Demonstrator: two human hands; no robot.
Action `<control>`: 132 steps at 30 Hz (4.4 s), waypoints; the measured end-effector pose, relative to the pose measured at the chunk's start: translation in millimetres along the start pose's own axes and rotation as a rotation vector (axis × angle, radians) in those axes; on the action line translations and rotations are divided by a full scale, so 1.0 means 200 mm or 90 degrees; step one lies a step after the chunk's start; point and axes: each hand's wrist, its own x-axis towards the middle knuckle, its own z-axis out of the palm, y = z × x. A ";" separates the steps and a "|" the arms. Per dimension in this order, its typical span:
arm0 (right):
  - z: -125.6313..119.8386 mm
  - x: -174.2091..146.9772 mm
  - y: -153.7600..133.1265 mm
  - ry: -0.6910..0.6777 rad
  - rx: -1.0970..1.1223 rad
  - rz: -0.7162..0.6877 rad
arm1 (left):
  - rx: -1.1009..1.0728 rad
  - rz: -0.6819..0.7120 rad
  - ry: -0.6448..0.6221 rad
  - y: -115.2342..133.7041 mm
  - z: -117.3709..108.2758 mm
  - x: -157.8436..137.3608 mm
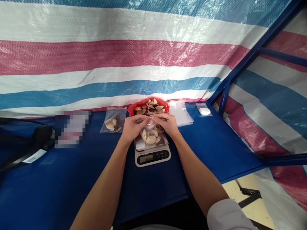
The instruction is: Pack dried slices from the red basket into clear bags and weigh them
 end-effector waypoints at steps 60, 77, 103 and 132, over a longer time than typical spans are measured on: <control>-0.02 -0.01 -0.06 0.064 0.047 0.042 | -0.062 -0.036 0.016 -0.01 -0.07 0.02; 0.02 -0.04 -0.09 -0.072 -0.010 0.042 | -0.024 0.031 0.095 -0.02 -0.11 0.01; 0.91 0.35 0.01 -0.142 -0.227 -0.002 | 0.512 0.269 0.174 -0.04 -0.73 -0.11; 0.74 0.09 0.07 -0.373 -0.745 -0.248 | 0.657 0.216 0.061 -0.31 -0.82 -0.07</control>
